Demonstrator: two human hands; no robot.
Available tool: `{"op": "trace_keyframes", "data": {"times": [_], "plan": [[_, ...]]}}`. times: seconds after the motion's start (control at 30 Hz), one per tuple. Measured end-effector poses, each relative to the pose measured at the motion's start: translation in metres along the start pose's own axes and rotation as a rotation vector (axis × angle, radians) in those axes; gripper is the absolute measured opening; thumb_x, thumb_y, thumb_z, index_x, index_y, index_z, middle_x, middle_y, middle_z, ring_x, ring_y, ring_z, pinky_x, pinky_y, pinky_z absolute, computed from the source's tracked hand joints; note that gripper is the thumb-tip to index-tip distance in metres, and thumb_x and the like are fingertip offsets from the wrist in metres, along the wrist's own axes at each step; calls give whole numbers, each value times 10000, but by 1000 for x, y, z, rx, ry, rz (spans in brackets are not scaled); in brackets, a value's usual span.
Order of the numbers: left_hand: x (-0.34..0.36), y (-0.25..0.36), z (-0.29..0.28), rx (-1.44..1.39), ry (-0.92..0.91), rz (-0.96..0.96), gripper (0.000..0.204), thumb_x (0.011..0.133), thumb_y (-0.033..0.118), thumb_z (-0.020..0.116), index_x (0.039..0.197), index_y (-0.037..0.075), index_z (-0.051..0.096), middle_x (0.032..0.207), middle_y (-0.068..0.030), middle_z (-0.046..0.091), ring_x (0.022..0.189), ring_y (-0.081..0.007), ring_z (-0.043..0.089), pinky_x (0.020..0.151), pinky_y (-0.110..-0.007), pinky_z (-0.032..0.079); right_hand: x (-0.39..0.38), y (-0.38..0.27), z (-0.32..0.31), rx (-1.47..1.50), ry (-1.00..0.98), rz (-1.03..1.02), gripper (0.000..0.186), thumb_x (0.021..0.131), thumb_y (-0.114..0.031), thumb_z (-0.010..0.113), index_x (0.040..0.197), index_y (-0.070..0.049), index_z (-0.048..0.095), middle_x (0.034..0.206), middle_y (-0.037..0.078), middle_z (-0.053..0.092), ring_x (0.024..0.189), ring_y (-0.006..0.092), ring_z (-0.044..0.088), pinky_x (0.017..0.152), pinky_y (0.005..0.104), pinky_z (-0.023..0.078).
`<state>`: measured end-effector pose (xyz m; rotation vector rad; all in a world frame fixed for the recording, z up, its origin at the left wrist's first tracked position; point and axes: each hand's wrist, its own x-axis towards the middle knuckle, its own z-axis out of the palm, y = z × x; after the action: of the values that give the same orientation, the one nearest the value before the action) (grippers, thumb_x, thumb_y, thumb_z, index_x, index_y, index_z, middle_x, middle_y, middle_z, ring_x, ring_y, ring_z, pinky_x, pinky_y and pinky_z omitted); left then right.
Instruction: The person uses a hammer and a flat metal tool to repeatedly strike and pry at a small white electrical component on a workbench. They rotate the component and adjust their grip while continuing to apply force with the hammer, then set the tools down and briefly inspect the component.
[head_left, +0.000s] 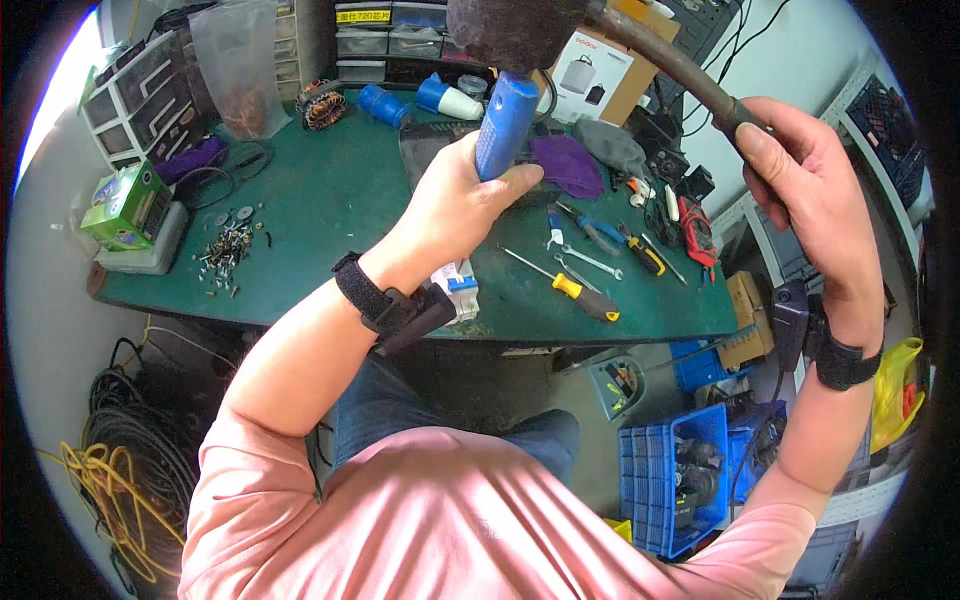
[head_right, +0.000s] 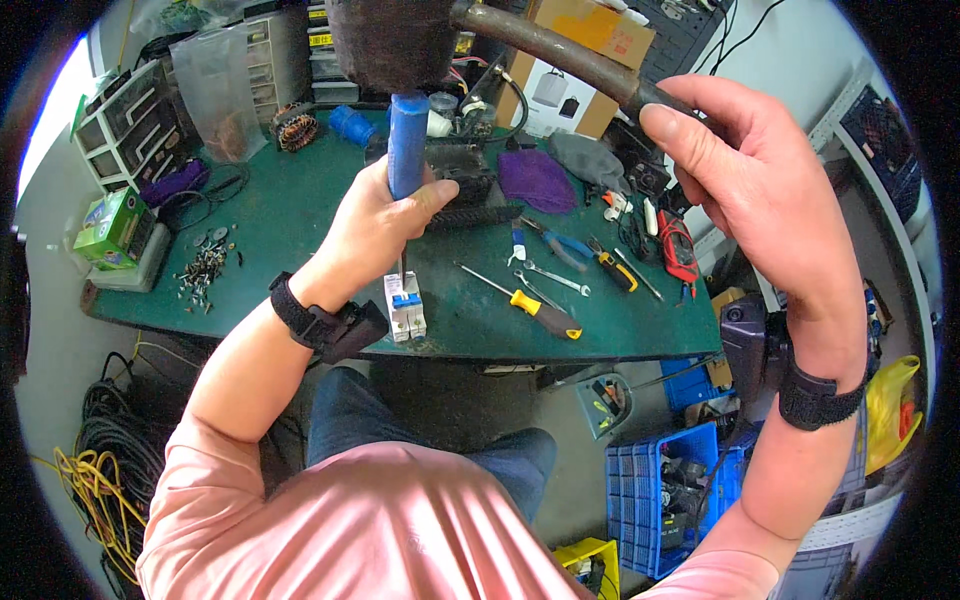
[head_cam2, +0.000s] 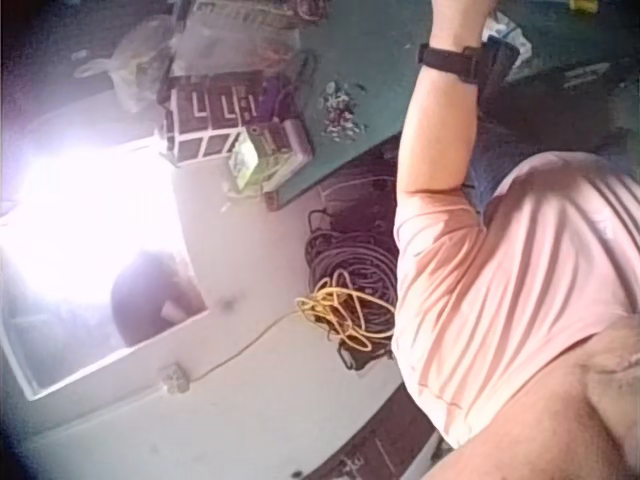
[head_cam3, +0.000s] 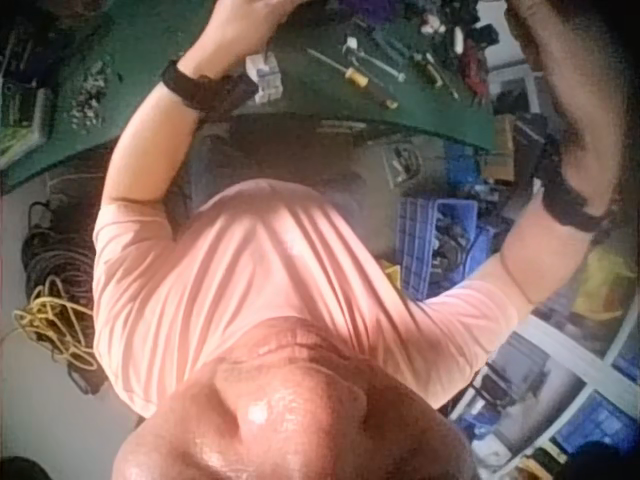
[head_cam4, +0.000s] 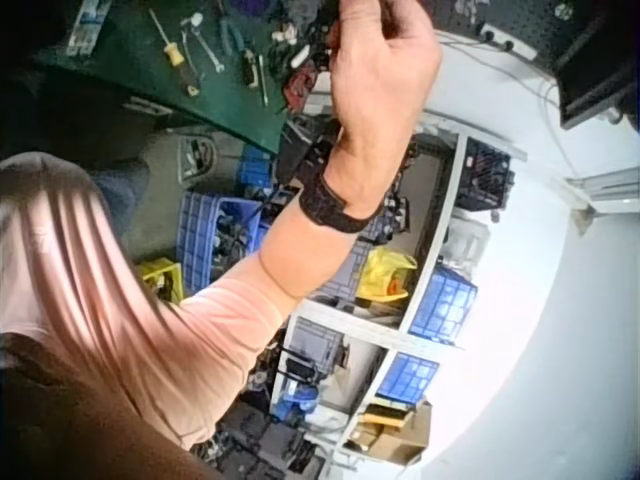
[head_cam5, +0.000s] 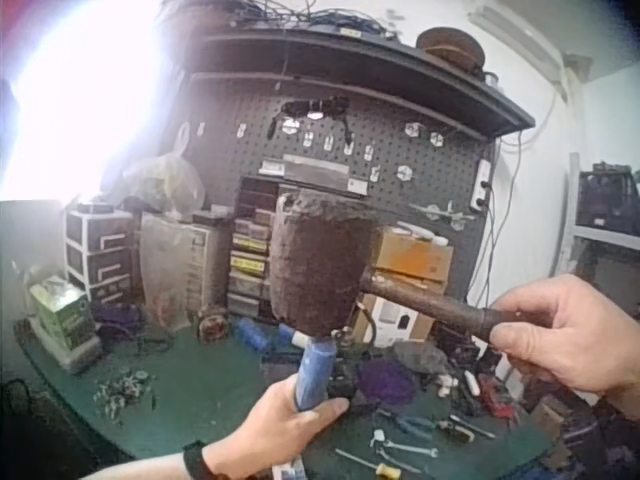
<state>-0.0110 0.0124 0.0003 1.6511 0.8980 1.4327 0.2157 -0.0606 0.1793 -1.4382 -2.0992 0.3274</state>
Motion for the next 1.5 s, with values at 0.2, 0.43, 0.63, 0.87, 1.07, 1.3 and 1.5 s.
{"op": "trace_keyframes", "data": {"times": [0.2, 0.43, 0.63, 0.87, 1.07, 1.3, 1.5], "plan": [[0, -3, -1, -16, -1, -14, 231, 866, 210, 703, 805, 57, 541, 659, 35, 500, 598, -62, 446, 554, -249, 393, -2, 1, 2, 3, 34, 27, 364, 930, -322, 624, 1121, -12, 628, 595, -52, 473, 480, 5, 386, 421, 185, 286], [-3, 3, -4, -47, -14, -57, 228, 856, 199, 696, 885, 10, 571, 724, 12, 519, 697, -88, 451, 664, -280, 432, 1, -3, -8, -14, 25, -2, 368, 940, -319, 612, 1131, -4, 624, 591, -52, 475, 472, 3, 387, 410, 176, 282], [-2, -1, 2, -31, 9, 8, 235, 870, 202, 710, 790, 80, 526, 632, 42, 491, 557, -55, 443, 513, -236, 372, -3, -3, -2, -17, -36, 44, 360, 938, -311, 616, 1125, -4, 630, 599, -51, 482, 484, -1, 400, 411, 175, 296], [-3, 4, -7, 7, -3, -51, 242, 853, 198, 704, 924, 3, 580, 754, -7, 555, 720, -95, 477, 686, -281, 443, -7, -20, -22, -85, 193, -45, 385, 957, -326, 569, 1214, -43, 613, 611, -55, 478, 479, 4, 370, 429, 175, 266], [-3, 4, -3, 1, -4, -46, 245, 854, 200, 701, 925, 0, 579, 757, -10, 558, 721, -95, 479, 694, -285, 449, -23, -27, -23, -196, 229, 19, 394, 989, -320, 497, 1235, -25, 581, 650, -70, 422, 501, 6, 365, 425, 186, 278], [0, -4, -3, -35, 17, -49, 230, 868, 215, 707, 879, 48, 549, 691, 22, 516, 621, -67, 466, 571, -250, 403, -16, -20, -19, -148, 137, -30, 390, 993, -356, 490, 1207, -51, 607, 603, -64, 424, 468, 8, 350, 430, 172, 263], [-3, -2, 2, -3, 19, -54, 271, 852, 208, 707, 943, -17, 587, 772, -21, 570, 736, -99, 490, 705, -292, 455, -26, -37, -42, -185, 318, -12, 435, 1011, -375, 449, 1311, -72, 537, 631, -76, 336, 498, 7, 293, 459, 172, 231]]}}
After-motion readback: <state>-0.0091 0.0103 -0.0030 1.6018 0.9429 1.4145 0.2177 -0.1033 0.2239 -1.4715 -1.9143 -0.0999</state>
